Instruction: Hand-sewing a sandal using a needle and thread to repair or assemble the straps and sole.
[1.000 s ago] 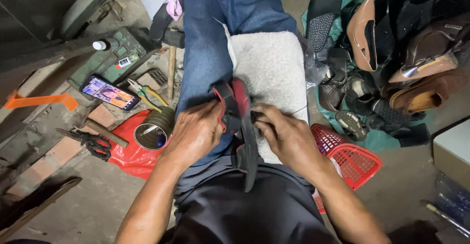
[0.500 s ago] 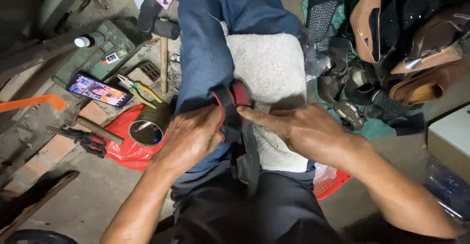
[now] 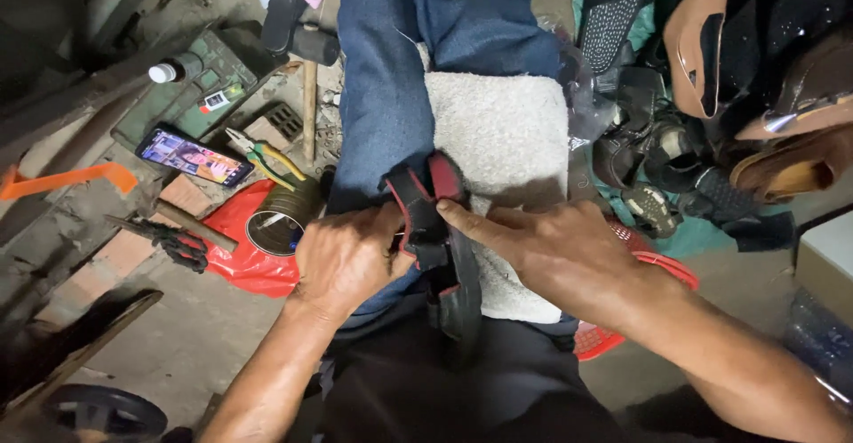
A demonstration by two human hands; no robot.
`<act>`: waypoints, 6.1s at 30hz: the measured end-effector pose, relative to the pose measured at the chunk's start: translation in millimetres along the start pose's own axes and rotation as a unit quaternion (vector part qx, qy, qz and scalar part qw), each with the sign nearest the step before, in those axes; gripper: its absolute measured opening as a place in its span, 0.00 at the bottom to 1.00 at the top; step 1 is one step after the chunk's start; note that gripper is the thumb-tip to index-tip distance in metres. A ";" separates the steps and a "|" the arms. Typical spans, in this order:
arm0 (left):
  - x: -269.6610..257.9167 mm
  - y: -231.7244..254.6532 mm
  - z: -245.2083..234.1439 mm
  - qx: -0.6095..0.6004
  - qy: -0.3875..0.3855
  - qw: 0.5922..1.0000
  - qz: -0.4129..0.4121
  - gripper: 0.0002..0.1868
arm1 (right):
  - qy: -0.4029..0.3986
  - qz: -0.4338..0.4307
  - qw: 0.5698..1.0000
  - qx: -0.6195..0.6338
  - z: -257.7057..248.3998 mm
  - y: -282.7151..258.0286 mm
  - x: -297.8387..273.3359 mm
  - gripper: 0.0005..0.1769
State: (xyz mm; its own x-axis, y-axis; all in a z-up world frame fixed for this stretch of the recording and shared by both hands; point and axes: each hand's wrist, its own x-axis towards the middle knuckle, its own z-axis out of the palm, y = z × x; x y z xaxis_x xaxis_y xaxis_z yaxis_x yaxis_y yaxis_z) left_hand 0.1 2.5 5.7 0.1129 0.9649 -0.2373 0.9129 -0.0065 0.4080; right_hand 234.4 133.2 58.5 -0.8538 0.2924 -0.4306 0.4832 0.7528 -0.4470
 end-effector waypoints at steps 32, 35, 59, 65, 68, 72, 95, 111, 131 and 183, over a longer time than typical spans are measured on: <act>-17.8 -21.5 -44.7 -0.461 -0.222 0.824 -0.243 0.22 | 0.223 0.123 0.927 0.276 59.4 -56.4 -81.6 0.12; -17.5 -19.8 -43.0 -0.542 -0.181 0.781 -0.253 0.23 | 0.193 0.159 0.914 0.320 52.5 -52.2 -101.2 0.09; -39.2 47.9 -52.1 -0.360 0.078 0.912 -0.182 0.09 | 0.325 0.235 0.776 0.487 77.5 -46.1 -87.6 0.35; -26.3 54.3 -67.6 -0.364 0.074 0.918 -0.141 0.09 | 0.347 0.250 0.757 0.495 82.0 -36.8 -95.1 0.34; -13.7 60.7 -70.6 -0.354 0.071 0.926 -0.112 0.08 | 0.338 0.262 0.751 0.503 79.4 -36.8 -97.3 0.36; 6.0 70.5 -76.9 -0.362 0.056 0.928 -0.069 0.09 | 0.349 0.269 0.723 0.532 64.9 -42.2 -95.5 0.38; 51.8 69.7 -77.6 -0.401 -0.116 0.906 -0.074 0.10 | 0.432 0.209 0.795 0.372 115.9 -9.7 -101.8 0.35; 58.3 65.5 -40.8 -0.066 -0.146 0.980 -0.120 0.10 | 0.422 0.185 0.831 0.312 80.2 -24.1 -85.8 0.31; -50.5 -58.4 -76.9 -0.336 0.037 0.913 -0.228 0.06 | 0.359 0.247 0.848 0.302 30.7 -80.4 -38.8 0.30; -2.2 -6.7 -37.8 -0.420 0.050 0.900 -0.107 0.07 | 0.151 0.587 0.690 0.395 186.1 63.8 -201.0 0.08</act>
State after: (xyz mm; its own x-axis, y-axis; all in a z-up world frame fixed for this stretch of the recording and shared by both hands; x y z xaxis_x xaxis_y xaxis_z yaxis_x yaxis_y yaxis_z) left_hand -21.0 10.3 36.8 -0.1035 0.9397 -0.3259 0.2872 0.3419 0.8948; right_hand 472.8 12.7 -29.3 0.2730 0.6268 -0.7298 0.7296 -0.6293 -0.2676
